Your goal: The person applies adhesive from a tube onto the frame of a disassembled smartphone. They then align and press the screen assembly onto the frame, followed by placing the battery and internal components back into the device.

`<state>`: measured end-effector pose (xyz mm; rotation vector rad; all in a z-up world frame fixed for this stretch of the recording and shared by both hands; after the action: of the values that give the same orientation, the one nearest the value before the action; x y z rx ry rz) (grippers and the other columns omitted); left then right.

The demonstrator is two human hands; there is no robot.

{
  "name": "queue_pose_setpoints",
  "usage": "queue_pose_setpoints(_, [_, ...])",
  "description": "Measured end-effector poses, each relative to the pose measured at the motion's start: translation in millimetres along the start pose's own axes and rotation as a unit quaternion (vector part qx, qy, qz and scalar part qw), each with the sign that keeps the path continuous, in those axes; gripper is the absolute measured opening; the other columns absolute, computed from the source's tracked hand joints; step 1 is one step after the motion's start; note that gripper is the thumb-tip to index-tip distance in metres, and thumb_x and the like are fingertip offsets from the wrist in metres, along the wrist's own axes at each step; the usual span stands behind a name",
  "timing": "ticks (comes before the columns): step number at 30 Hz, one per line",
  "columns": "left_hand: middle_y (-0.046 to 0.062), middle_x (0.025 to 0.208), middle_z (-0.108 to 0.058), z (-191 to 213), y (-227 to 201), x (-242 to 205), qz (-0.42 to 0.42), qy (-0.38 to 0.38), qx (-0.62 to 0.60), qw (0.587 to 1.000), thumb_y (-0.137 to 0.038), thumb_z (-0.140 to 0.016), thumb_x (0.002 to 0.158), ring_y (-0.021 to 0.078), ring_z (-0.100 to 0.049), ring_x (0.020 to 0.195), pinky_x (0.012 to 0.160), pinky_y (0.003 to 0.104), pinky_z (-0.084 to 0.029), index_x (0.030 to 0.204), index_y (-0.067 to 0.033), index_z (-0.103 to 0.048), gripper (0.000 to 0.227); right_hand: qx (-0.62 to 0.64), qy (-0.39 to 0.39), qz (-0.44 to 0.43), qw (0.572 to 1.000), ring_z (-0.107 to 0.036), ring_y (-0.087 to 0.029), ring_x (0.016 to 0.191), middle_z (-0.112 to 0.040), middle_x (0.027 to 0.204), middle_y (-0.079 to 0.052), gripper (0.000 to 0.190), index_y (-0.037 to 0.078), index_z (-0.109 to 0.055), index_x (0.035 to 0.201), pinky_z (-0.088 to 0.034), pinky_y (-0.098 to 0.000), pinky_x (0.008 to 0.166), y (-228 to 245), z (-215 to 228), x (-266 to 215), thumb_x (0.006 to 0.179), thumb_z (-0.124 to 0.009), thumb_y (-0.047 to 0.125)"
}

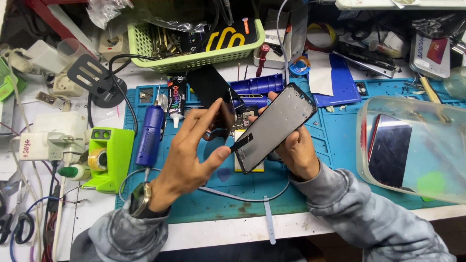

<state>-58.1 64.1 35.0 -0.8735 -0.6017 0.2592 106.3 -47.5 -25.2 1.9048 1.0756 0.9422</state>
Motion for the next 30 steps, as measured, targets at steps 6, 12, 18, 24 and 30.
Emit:
queue_pose_setpoints(6, [0.017, 0.124, -0.06, -10, -9, -7, -0.128, -0.007, 0.17, 0.977, -0.053, -0.06, 0.099, 0.0312, -0.063, 0.108, 0.085, 0.044, -0.056, 0.152, -0.0003, -0.044, 0.076, -0.087, 0.028, 0.032, 0.995, -0.056, -0.038, 0.137, -0.05, 0.144, -0.016, 0.11, -0.003, -0.018, 0.159, -0.053, -0.0507, 0.112, 6, -2, -8, 0.091, -0.069, 0.066])
queue_pose_setpoints(12, [0.015, 0.12, -0.062, -14, -4, -7, -0.148, 0.005, 0.206, 0.967, -0.047, -0.067, 0.097, 0.0301, -0.063, 0.102, 0.083, 0.043, -0.053, 0.149, 0.0002, -0.049, 0.073, -0.072, 0.011, 0.096, 0.993, -0.056, -0.044, 0.136, -0.036, 0.16, -0.017, 0.093, 0.0, -0.029, 0.154, -0.051, -0.0611, 0.117, 5, 15, -6, 0.096, -0.068, 0.061])
queue_pose_setpoints(18, [0.016, 0.118, -0.063, -15, -2, -8, -0.152, 0.008, 0.215, 0.965, -0.049, -0.067, 0.097, 0.0305, -0.064, 0.103, 0.083, 0.043, -0.053, 0.149, 0.0002, -0.049, 0.074, -0.041, 0.006, 0.107, 0.993, -0.054, -0.046, 0.138, -0.034, 0.163, -0.017, 0.091, 0.002, -0.029, 0.156, -0.049, -0.0634, 0.117, 5, 22, -7, 0.097, -0.068, 0.059])
queue_pose_setpoints(24, [0.017, 0.119, -0.063, -15, -3, -10, -0.161, 0.001, 0.21, 0.964, -0.052, -0.062, 0.099, 0.031, -0.065, 0.1, 0.083, 0.043, -0.052, 0.149, 0.0, -0.05, 0.073, -0.079, 0.019, 0.111, 0.99, -0.054, -0.047, 0.137, -0.031, 0.163, -0.019, 0.093, 0.003, -0.023, 0.158, -0.049, -0.0641, 0.118, 5, 19, -9, 0.098, -0.066, 0.06])
queue_pose_setpoints(30, [0.017, 0.115, -0.063, -20, -5, -11, -0.163, 0.013, 0.216, 0.963, -0.054, -0.056, 0.101, 0.0299, -0.063, 0.096, 0.079, 0.042, -0.05, 0.149, 0.0003, -0.05, 0.073, -0.104, 0.01, 0.105, 0.989, -0.058, -0.044, 0.134, -0.04, 0.156, -0.02, 0.1, 0.0, -0.023, 0.157, -0.053, -0.0605, 0.117, 10, 12, -11, 0.094, -0.07, 0.062])
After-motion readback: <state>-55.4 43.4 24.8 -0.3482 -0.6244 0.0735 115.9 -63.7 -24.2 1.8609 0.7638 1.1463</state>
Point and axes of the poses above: each hand's wrist, its own x-axis towards the middle knuckle, its own z-axis out of the back of the hand, y = z × x, the point moved 8 cm from there along x, towards the middle knuckle
